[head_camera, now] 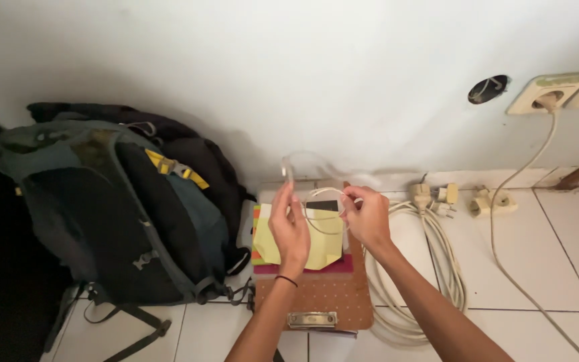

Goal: Organizing various electronic components, wires, and tools on the floor and a small table.

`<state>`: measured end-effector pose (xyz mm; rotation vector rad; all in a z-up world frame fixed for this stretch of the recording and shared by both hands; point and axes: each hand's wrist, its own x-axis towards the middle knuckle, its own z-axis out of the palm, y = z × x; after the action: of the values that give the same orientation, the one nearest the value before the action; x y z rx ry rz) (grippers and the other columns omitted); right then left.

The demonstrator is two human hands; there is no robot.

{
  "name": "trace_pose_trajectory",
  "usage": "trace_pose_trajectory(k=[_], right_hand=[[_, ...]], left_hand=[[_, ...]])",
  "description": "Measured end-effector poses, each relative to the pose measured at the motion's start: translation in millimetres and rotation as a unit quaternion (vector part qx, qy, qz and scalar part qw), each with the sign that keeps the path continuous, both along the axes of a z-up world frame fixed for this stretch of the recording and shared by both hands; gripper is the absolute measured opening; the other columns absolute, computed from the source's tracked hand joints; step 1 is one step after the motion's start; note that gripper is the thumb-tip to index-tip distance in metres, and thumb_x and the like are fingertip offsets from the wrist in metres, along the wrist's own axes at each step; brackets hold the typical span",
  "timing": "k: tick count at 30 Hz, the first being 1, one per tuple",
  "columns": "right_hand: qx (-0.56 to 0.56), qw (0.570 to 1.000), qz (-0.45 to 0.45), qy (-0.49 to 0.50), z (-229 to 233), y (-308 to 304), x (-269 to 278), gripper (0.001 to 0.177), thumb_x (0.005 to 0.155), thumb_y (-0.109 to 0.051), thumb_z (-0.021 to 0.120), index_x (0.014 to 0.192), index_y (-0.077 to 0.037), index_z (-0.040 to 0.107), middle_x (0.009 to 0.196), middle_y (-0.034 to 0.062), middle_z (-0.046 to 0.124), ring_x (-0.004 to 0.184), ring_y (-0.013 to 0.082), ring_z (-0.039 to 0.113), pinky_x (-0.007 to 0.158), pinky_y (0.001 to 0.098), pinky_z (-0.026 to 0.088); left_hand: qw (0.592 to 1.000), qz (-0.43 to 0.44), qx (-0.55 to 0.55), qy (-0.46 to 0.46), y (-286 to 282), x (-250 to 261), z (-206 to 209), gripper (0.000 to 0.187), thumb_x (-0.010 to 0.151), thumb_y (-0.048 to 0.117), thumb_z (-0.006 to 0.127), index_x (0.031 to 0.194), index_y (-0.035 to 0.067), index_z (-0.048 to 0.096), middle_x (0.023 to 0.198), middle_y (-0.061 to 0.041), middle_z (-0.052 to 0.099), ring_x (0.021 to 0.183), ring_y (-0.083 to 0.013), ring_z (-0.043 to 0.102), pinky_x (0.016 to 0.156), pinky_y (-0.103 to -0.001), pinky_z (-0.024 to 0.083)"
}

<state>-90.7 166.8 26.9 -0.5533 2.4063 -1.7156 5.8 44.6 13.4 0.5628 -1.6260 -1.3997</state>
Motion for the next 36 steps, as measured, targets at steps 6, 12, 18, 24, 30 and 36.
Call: trace_pose_trajectory(k=[6, 12, 18, 24, 30, 36], right_hand=[[-0.063, 0.987, 0.066, 0.136, 10, 15, 10, 0.011, 0.091, -0.004, 0.069, 0.098, 0.005, 0.072, 0.09, 0.0118, 0.071, 0.061, 0.0161, 0.072, 0.052, 0.0285, 0.059], [-0.031, 0.991, 0.099, 0.082, 17, 23, 16, 0.013, 0.095, -0.005, 0.067, 0.105, 0.003, 0.068, 0.084, 0.0105, 0.072, 0.068, 0.0166, 0.071, 0.062, 0.0283, 0.057], [0.029, 0.968, 0.217, 0.125, 16, 25, 17, 0.021, 0.096, -0.007, 0.067, 0.115, -0.001, 0.07, 0.095, 0.0098, 0.058, 0.081, 0.0188, 0.058, 0.073, 0.031, 0.053], [-0.107, 0.965, 0.236, 0.039, 7, 16, 32, 0.026, 0.093, -0.009, 0.07, 0.117, 0.002, 0.069, 0.118, 0.0079, 0.062, 0.109, 0.0179, 0.067, 0.091, 0.031, 0.059], [-0.087, 0.984, 0.154, 0.028, 7, 10, 43, 0.035, 0.09, -0.016, 0.074, 0.119, 0.001, 0.066, 0.113, 0.0122, 0.076, 0.103, 0.0185, 0.075, 0.089, 0.0304, 0.06], [0.068, 0.994, 0.078, 0.024, -3, 10, 51, 0.028, 0.095, -0.02, 0.071, 0.104, 0.006, 0.076, 0.084, 0.018, 0.08, 0.072, 0.0237, 0.075, 0.07, 0.0384, 0.058]], left_hand=[[0.969, -0.084, -0.212, -0.092, 1, 20, 19, 0.031, 0.099, 0.001, 0.058, 0.129, 0.002, 0.07, 0.111, -0.019, 0.075, 0.096, -0.0298, 0.073, 0.083, -0.034, 0.057], [0.939, -0.296, -0.097, -0.143, -22, 32, 20, 0.04, 0.099, 0.0, 0.055, 0.138, 0.007, 0.063, 0.087, -0.01, 0.073, 0.077, -0.0158, 0.07, 0.076, -0.03, 0.058], [0.891, -0.413, -0.061, -0.176, -49, 39, 12, 0.029, 0.102, 0.004, 0.051, 0.126, -0.001, 0.067, 0.089, -0.003, 0.063, 0.082, -0.0141, 0.055, 0.077, -0.029, 0.051], [0.913, -0.354, -0.114, -0.167, -41, 40, 12, 0.03, 0.111, 0.026, 0.045, 0.113, 0.0, 0.058, 0.096, -0.004, 0.068, 0.087, -0.0178, 0.061, 0.084, -0.034, 0.049], [0.939, -0.257, -0.145, -0.175, -30, 47, 32, 0.023, 0.106, 0.023, 0.049, 0.106, 0.002, 0.058, 0.075, -0.01, 0.059, 0.068, -0.0211, 0.055, 0.066, -0.036, 0.047], [0.934, -0.296, -0.125, -0.159, -32, 39, 21, 0.022, 0.108, 0.021, 0.05, 0.104, 0.002, 0.06, 0.076, -0.013, 0.059, 0.071, -0.0216, 0.054, 0.068, -0.036, 0.049]])
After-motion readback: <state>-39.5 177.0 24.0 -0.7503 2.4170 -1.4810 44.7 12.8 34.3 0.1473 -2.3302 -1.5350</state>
